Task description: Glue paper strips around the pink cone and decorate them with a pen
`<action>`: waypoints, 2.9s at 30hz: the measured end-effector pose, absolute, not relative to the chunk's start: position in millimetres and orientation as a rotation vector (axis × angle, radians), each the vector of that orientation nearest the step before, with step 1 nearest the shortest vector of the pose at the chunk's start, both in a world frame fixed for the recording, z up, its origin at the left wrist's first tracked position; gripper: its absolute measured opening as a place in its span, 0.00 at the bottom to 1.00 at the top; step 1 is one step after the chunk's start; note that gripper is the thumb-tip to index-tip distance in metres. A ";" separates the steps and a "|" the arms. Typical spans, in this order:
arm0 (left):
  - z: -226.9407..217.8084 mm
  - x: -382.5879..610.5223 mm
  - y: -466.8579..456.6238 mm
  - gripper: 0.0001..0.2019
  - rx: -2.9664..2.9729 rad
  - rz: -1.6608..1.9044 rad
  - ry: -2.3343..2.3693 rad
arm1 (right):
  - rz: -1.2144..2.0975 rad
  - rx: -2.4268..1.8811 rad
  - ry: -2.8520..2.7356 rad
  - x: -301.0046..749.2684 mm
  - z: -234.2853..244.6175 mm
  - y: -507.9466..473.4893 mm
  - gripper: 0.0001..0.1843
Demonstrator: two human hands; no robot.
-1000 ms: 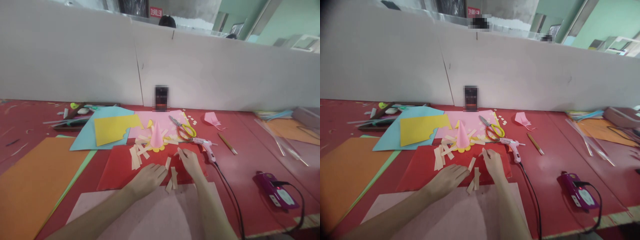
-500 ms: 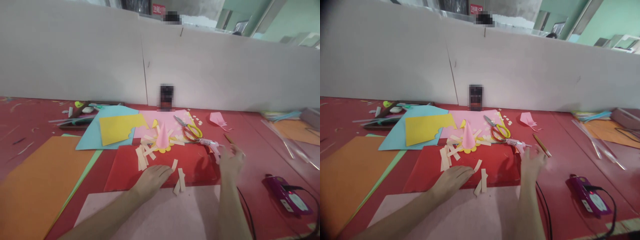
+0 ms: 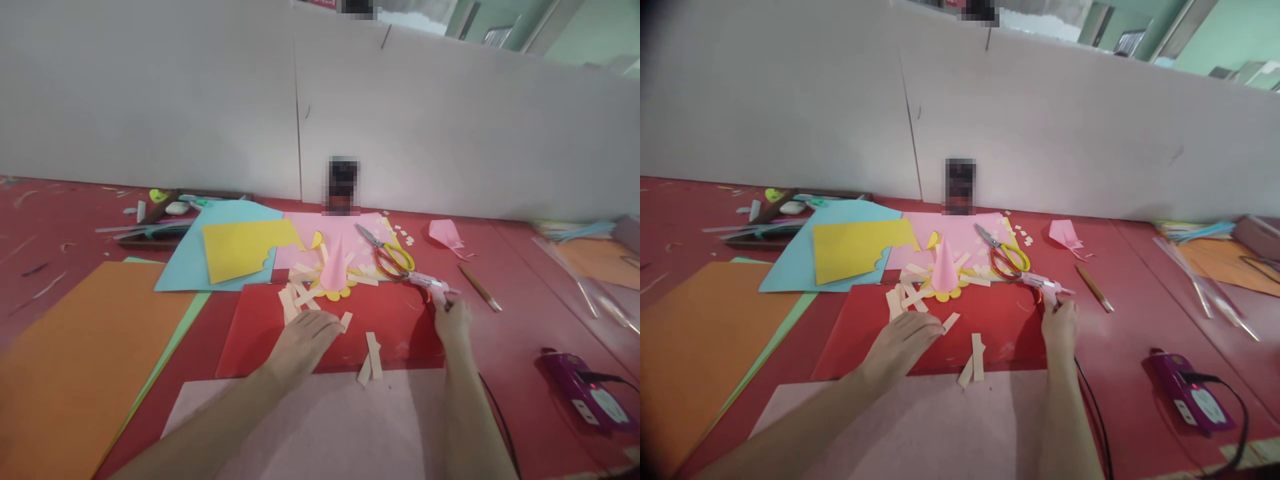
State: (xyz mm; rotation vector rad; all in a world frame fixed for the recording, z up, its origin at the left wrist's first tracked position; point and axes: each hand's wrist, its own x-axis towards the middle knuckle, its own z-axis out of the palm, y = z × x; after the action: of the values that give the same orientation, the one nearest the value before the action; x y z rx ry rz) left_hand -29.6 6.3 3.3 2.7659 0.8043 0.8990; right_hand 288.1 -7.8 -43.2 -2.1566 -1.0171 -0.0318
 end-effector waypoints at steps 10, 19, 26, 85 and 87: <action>21.0 -16.9 -9.1 0.08 2.731 0.371 0.544 | 0.081 -2.059 -0.799 264.3 -16.3 -6.9 0.25; 17.7 -7.6 -24.9 0.24 2.726 0.190 0.286 | 0.262 -1.984 -0.779 255.7 -18.4 -5.1 0.20; 31.3 -7.6 -24.8 0.21 2.634 0.192 0.093 | 0.269 -2.009 -0.844 252.7 -18.6 -3.4 0.24; -10.8 -33.6 28.3 0.22 2.585 0.588 1.498 | 0.452 -2.032 -1.277 219.7 -3.2 2.2 0.25; -14.3 -33.5 28.5 0.23 2.622 0.522 1.482 | 0.430 -2.039 -1.283 219.9 -3.6 1.8 0.25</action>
State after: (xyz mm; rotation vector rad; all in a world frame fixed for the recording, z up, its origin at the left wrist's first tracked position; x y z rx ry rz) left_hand -33.5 28.5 -14.3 2.6218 1.4819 0.5217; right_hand 219.9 1.8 -3.6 -2.0385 -1.2831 0.4295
